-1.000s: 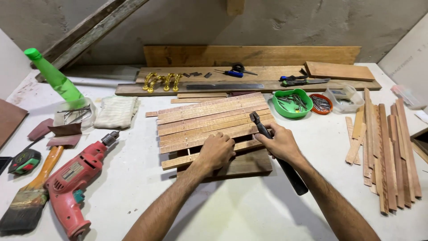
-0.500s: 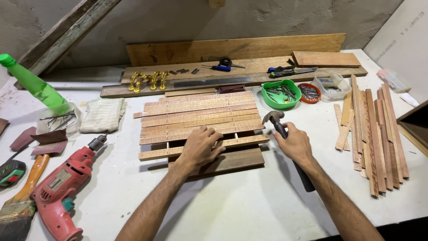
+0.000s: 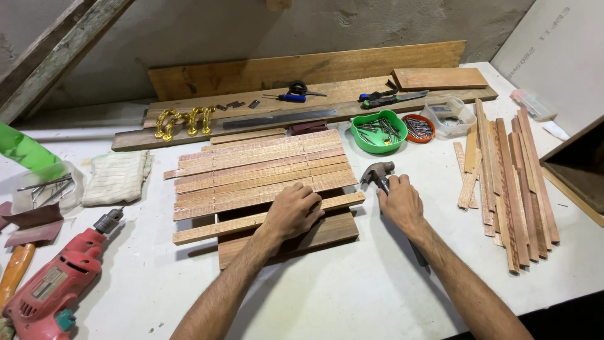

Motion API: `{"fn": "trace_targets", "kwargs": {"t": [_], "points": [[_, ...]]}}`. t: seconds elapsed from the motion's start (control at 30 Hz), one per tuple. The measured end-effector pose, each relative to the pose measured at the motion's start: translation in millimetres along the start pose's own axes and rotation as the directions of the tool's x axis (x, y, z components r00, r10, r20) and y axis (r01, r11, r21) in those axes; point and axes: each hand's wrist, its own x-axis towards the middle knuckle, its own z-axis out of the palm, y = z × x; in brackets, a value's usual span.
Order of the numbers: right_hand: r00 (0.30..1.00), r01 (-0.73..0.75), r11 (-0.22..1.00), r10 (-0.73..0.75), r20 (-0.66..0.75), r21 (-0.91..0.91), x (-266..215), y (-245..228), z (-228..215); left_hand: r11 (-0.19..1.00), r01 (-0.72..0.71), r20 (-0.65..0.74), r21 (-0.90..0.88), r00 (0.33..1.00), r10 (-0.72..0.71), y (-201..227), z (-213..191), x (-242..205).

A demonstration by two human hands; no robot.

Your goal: The recorder is assembling small wooden slats onto a larger board using a drill for pilot holes and a hammer with nails.

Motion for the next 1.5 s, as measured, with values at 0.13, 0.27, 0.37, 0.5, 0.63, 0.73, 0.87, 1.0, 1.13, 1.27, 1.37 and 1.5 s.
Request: {"fn": "trace_targets", "kwargs": {"t": [0.13,0.27,0.37,0.5,0.63,0.73,0.87,1.0,1.13,1.27,1.37,1.5], "points": [[1.0,0.003,1.0,-0.003,0.006,-0.002,6.3,0.4,8.1,0.999,-0.012,-0.027,-0.044,1.0,0.011,-2.2,2.1,0.0],[0.995,-0.04,0.999,0.04,0.091,0.002,7.7,-3.0,6.7,0.995,-0.012,-0.055,-0.1,0.998,0.006,-4.6,5.5,-2.5],[0.995,-0.035,0.999,0.037,0.098,-0.027,8.0,0.5,6.9,0.992,0.004,-0.047,-0.123,0.999,-0.01,-2.5,1.5,-1.4],[0.999,0.041,0.999,-0.041,0.025,-0.011,12.7,0.6,-3.6,0.991,0.01,-0.038,-0.136,0.999,-0.015,-2.7,-3.9,-1.7],[0.949,0.203,0.977,-0.178,-0.262,0.072,3.2,-34.4,-42.0,0.99,0.015,-0.052,-0.139,0.998,-0.023,-0.1,-7.8,-1.8],[0.902,0.4,0.9,-0.351,-0.252,0.176,-2.8,-72.7,-58.1,0.995,0.017,-0.088,-0.102,0.996,-0.026,2.9,-16.1,-7.6],[0.77,0.636,0.738,-0.586,-0.253,0.225,-9.8,-127.9,-58.7,0.999,0.034,-0.144,-0.041,0.989,-0.04,7.3,-46.6,-27.8],[0.665,0.741,0.611,-0.725,-0.179,0.277,-14.4,-187.1,-50.8,0.995,0.099,-0.221,-0.006,0.97,-0.098,-1.8,-83.8,-63.5],[0.588,0.777,0.528,-0.804,-0.093,0.343,-18.5,-239.5,-29.7,0.98,0.196,-0.292,0.041,0.94,-0.176,-18.7,-119.2,-109.9],[0.446,0.849,0.414,-0.895,-0.025,0.329,-24.3,-293.2,-10.7,0.946,0.32,-0.339,0.051,0.896,-0.285,-32.8,-157.1,-160.2],[0.417,0.837,0.407,-0.907,0.057,0.366,-32.6,-332.1,-5.6,0.913,0.405,-0.353,0.047,0.862,-0.364,-44.2,-176.3,-194.8],[0.333,0.877,0.319,-0.943,0.025,0.36,-31.0,-370.8,28.7,0.891,0.453,-0.378,0.033,0.831,-0.408,-61.6,-188.3,-232.5]]}}
